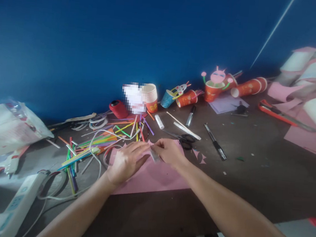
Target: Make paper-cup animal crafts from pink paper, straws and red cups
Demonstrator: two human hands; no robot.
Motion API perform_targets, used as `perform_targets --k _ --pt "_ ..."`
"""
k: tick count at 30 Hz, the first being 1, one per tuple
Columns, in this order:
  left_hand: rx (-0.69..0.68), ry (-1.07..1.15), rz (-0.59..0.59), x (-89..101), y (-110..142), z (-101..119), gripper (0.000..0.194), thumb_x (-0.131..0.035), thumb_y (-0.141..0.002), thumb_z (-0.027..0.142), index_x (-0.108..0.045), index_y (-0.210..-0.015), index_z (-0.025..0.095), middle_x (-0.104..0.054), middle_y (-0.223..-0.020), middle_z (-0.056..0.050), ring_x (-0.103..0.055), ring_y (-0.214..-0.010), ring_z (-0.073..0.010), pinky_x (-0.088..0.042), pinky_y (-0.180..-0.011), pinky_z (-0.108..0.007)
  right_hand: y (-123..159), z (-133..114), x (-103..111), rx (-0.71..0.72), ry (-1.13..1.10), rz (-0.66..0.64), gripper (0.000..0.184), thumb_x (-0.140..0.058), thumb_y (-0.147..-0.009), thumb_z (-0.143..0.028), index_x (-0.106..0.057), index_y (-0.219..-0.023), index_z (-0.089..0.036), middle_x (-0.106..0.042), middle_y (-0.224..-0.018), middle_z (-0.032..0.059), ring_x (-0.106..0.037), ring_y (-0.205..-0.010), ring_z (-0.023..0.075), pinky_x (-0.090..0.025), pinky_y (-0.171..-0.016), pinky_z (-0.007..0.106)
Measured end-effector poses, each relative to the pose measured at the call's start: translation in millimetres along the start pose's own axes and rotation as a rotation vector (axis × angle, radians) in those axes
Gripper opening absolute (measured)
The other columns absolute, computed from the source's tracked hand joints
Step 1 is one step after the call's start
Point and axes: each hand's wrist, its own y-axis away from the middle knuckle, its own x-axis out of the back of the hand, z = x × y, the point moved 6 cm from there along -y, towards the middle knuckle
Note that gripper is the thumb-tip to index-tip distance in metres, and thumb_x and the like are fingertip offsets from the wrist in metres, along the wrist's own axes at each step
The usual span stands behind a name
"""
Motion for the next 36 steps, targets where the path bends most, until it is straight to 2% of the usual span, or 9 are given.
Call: perform_targets --k 4,9,15,23,31,36 --pt "-0.06 -0.079 0.027 -3.5 2.2 2.5 0.03 -0.046 -0.088 0.017 -0.055 -0.117 0.019 -0.063 -0.112 -0.006 -0.059 -0.099 -0.0185 -0.048 -0.086 -0.032 2.6 0.0 -3.0 -0.054 -0.143 -0.015 0.031 -0.065 -0.069 -0.042 -0.05 -0.055 -0.019 -0.038 -0.033 -0.0078 -0.03 -0.031 0.0051 -0.018 -0.034 0.02" --pt "-0.089 -0.089 0.076 -4.9 4.4 -0.8 0.03 -0.047 -0.088 0.015 -0.056 -0.116 0.019 -0.065 -0.109 -0.005 -0.061 -0.095 -0.0164 -0.048 -0.084 -0.03 4.5 -0.8 -5.6 -0.101 -0.238 0.0 0.034 -0.069 -0.066 -0.041 -0.047 -0.051 -0.019 -0.036 -0.031 -0.0084 -0.028 -0.029 0.0045 -0.017 -0.032 0.02" --pt "-0.116 -0.09 0.087 -6.6 8.2 -4.0 0.023 -0.046 -0.088 0.017 -0.062 -0.105 0.02 -0.066 -0.105 -0.006 -0.062 -0.091 -0.0169 -0.049 -0.08 -0.03 3.9 3.4 -7.6 -0.154 -0.298 -0.021 0.03 -0.069 -0.062 -0.038 -0.047 -0.052 -0.019 -0.036 -0.03 -0.0088 -0.028 -0.028 0.004 -0.016 -0.032 0.02" --pt "-0.137 -0.103 0.076 -9.0 9.7 -4.5 0.026 -0.047 -0.088 0.016 -0.061 -0.109 0.02 -0.066 -0.108 -0.006 -0.061 -0.093 -0.017 -0.05 -0.081 -0.031 3.5 5.1 -7.2 -0.172 -0.338 -0.034 0.024 -0.066 -0.062 -0.032 -0.048 -0.052 -0.019 -0.034 -0.03 -0.0093 -0.026 -0.029 0.0034 -0.015 -0.032 0.019" --pt "-0.174 -0.115 0.104 -6.5 9.9 -2.5 0.024 -0.049 -0.086 0.015 -0.062 -0.105 0.022 -0.067 -0.106 -0.005 -0.062 -0.09 -0.0162 -0.051 -0.077 -0.029 2.1 7.9 -7.1 -0.165 -0.314 -0.033 0.026 -0.065 -0.063 -0.031 -0.046 -0.049 -0.019 -0.036 -0.03 -0.0085 -0.028 -0.028 0.0038 -0.016 -0.031 0.02" --pt "-0.171 -0.088 0.095 -7.6 9.2 -3.1 0.023 -0.046 -0.088 0.017 -0.062 -0.105 0.019 -0.066 -0.106 -0.007 -0.062 -0.092 -0.0166 -0.051 -0.08 -0.03 2.7 7.0 -6.9 -0.177 -0.309 -0.037 0.025 -0.063 -0.063 -0.03 -0.045 -0.049 -0.02 -0.034 -0.031 -0.0092 -0.027 -0.028 0.0035 -0.015 -0.031 0.019"
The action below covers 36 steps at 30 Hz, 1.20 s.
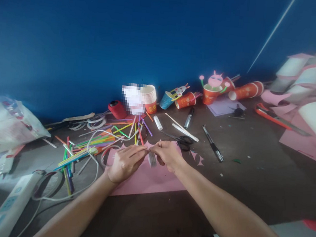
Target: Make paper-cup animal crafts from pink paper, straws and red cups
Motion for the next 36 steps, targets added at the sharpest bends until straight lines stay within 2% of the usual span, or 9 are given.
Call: perform_targets --k 11,17,28,31,34,36 --pt "-0.005 -0.011 0.012 -1.0 0.3 -1.4 0.025 -0.048 -0.088 0.017 -0.061 -0.109 0.021 -0.067 -0.105 -0.005 -0.062 -0.089 -0.0155 -0.05 -0.077 -0.028 -1.7 3.6 -0.2 0.004 -0.056 0.007 0.029 -0.063 -0.064 -0.028 -0.039 -0.049 -0.02 -0.032 -0.036 -0.0102 -0.027 -0.028 0.0036 -0.015 -0.032 0.02" --pt "0.001 -0.004 0.013 -3.2 2.4 -3.1 0.027 -0.048 -0.088 0.016 -0.06 -0.111 0.021 -0.066 -0.106 -0.005 -0.061 -0.09 -0.0154 -0.05 -0.078 -0.028 -1.9 3.7 0.1 0.026 -0.059 -0.005 0.028 -0.063 -0.067 -0.031 -0.042 -0.051 -0.019 -0.033 -0.038 -0.0096 -0.029 -0.029 0.0043 -0.018 -0.031 0.021" --pt "-0.007 -0.045 0.031 -3.8 3.1 -2.1 0.03 -0.049 -0.087 0.015 -0.058 -0.115 0.023 -0.065 -0.103 -0.004 -0.061 -0.085 -0.0147 -0.05 -0.073 -0.026 -2.6 3.1 2.2 0.051 -0.052 -0.009 0.036 -0.064 -0.069 -0.038 -0.039 -0.051 -0.019 -0.033 -0.041 -0.0092 -0.028 -0.031 0.0038 -0.015 -0.033 0.02" --pt "0.012 -0.044 0.052 -3.5 3.3 -4.1 0.03 -0.049 -0.087 0.015 -0.058 -0.114 0.022 -0.065 -0.104 -0.004 -0.061 -0.088 -0.0151 -0.05 -0.075 -0.027 -0.1 -1.3 0.6 0.118 0.01 -0.023 0.032 -0.062 -0.073 -0.04 -0.044 -0.055 -0.019 -0.036 -0.041 -0.0084 -0.031 -0.033 0.005 -0.019 -0.034 0.02" --pt "0.044 -0.049 0.103 0.5 2.8 -7.9 0.027 -0.05 -0.086 0.014 -0.059 -0.111 0.02 -0.065 -0.101 -0.004 -0.061 -0.086 -0.0145 -0.05 -0.075 -0.026 4.9 -9.6 -0.5 0.247 0.104 0.003 0.021 -0.06 -0.076 -0.04 -0.056 -0.075 -0.019 -0.04 -0.043 -0.0086 -0.034 -0.036 0.0066 -0.024 -0.036 0.02" --pt "0.067 -0.051 0.147 4.5 2.5 -10.8 0.025 -0.05 -0.086 0.014 -0.06 -0.108 0.019 -0.066 -0.099 -0.004 -0.061 -0.086 -0.014 -0.049 -0.074 -0.026 7.2 -12.7 -0.7 0.311 0.181 0.028 0.02 -0.06 -0.076 -0.04 -0.056 -0.083 -0.021 -0.042 -0.048 -0.0087 -0.035 -0.039 0.0069 -0.026 -0.038 0.021"
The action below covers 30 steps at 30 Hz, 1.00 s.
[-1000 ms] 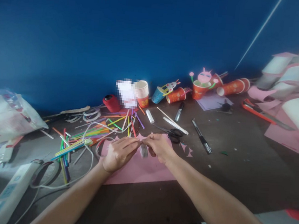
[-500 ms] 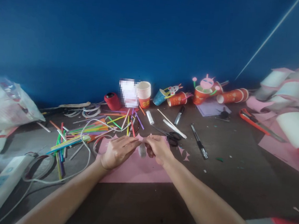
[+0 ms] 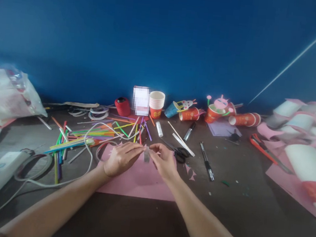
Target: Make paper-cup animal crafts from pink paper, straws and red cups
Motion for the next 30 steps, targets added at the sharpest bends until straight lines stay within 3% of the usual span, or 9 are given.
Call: perform_targets --k 6,15,23,30 --pt "0.036 0.05 0.049 3.5 0.9 -6.8 0.024 -0.049 -0.086 0.014 -0.06 -0.107 0.019 -0.065 -0.1 -0.005 -0.061 -0.089 -0.0138 -0.049 -0.078 -0.026 -2.4 2.1 -6.7 0.092 0.279 -0.046 0.019 -0.061 -0.073 -0.037 -0.054 -0.071 -0.019 -0.048 -0.059 -0.0042 -0.042 -0.051 0.0095 -0.033 -0.048 0.023" --pt "0.088 0.077 0.04 -2.7 4.7 -9.4 0.027 -0.048 -0.088 0.017 -0.059 -0.112 0.021 -0.066 -0.101 -0.004 -0.061 -0.092 -0.0135 -0.049 -0.08 -0.025 -3.0 2.1 -1.6 0.18 0.576 0.113 0.021 -0.064 -0.068 -0.036 -0.052 -0.071 -0.02 -0.047 -0.058 -0.0042 -0.044 -0.053 0.0117 -0.036 -0.052 0.023" --pt "0.144 0.138 0.024 -3.8 2.4 -12.1 0.025 -0.044 -0.09 0.021 -0.061 -0.108 0.021 -0.067 -0.098 -0.004 -0.062 -0.093 -0.014 -0.049 -0.082 -0.026 -1.1 -2.5 -6.8 0.261 0.614 0.051 0.014 -0.057 -0.073 -0.032 -0.052 -0.068 -0.02 -0.049 -0.068 -0.0014 -0.046 -0.056 0.0117 -0.036 -0.052 0.023" --pt "0.347 0.394 0.015 -11.2 3.9 -21.5 0.022 -0.047 -0.09 0.027 -0.065 -0.101 0.021 -0.067 -0.095 -0.003 -0.063 -0.088 -0.0129 -0.049 -0.077 -0.024 -0.4 -6.1 -6.3 0.344 0.682 0.073 0.017 -0.056 -0.074 -0.029 -0.047 -0.062 -0.02 -0.044 -0.064 -0.0035 -0.043 -0.057 0.0114 -0.034 -0.056 0.023"
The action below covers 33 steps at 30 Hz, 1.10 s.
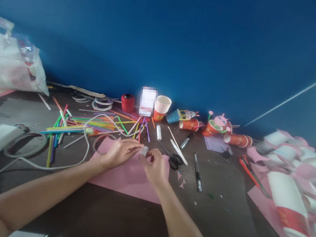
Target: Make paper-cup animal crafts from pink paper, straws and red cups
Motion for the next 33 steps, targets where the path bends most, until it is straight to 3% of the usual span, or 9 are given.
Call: perform_targets --k 12,19,21,25,33 --pt "0.078 0.157 -0.056 -6.7 0.9 -1.5 0.023 -0.048 -0.089 0.03 -0.067 -0.095 0.02 -0.068 -0.092 -0.004 -0.064 -0.084 -0.0144 -0.049 -0.073 -0.024 -3.1 8.2 -0.4 -0.035 -0.018 -0.098 0.028 -0.057 -0.074 -0.033 -0.044 -0.054 -0.019 -0.042 -0.062 -0.0031 -0.044 -0.06 0.0121 -0.034 -0.058 0.024" --pt "0.155 0.206 -0.074 -9.9 0.2 -10.0 0.018 -0.053 -0.086 0.027 -0.068 -0.094 0.021 -0.069 -0.09 -0.002 -0.064 -0.08 -0.0135 -0.049 -0.072 -0.023 -1.0 5.6 3.3 -0.023 -0.009 -0.053 0.029 -0.06 -0.075 -0.039 -0.047 -0.058 -0.019 -0.045 -0.063 -0.0027 -0.044 -0.059 0.012 -0.035 -0.058 0.024" --pt "0.183 0.229 -0.092 -11.2 0.5 -12.5 0.018 -0.054 -0.085 0.027 -0.068 -0.093 0.021 -0.069 -0.09 -0.002 -0.064 -0.08 -0.0139 -0.049 -0.07 -0.023 -0.6 3.7 7.5 -0.006 -0.027 -0.015 0.027 -0.058 -0.078 -0.039 -0.049 -0.062 -0.019 -0.048 -0.066 -0.0016 -0.046 -0.062 0.0126 -0.038 -0.06 0.025" --pt "0.205 0.27 -0.14 -13.2 1.0 -14.9 0.019 -0.054 -0.085 0.029 -0.068 -0.094 0.021 -0.07 -0.087 -0.002 -0.064 -0.077 -0.0141 -0.048 -0.067 -0.023 -1.8 -2.6 16.0 0.052 -0.07 0.025 0.02 -0.059 -0.079 -0.036 -0.06 -0.087 -0.018 -0.057 -0.084 0.0035 -0.053 -0.074 0.0154 -0.042 -0.068 0.028" --pt "0.073 0.136 -0.21 -7.9 -3.3 0.0 0.022 -0.05 -0.088 0.032 -0.068 -0.095 0.022 -0.07 -0.086 -0.002 -0.064 -0.079 -0.0141 -0.047 -0.069 -0.023 -2.9 -5.4 19.4 0.076 -0.079 -0.037 0.014 -0.063 -0.078 -0.035 -0.065 -0.081 -0.021 -0.064 -0.086 0.0036 -0.057 -0.085 0.0194 -0.041 -0.077 0.032"
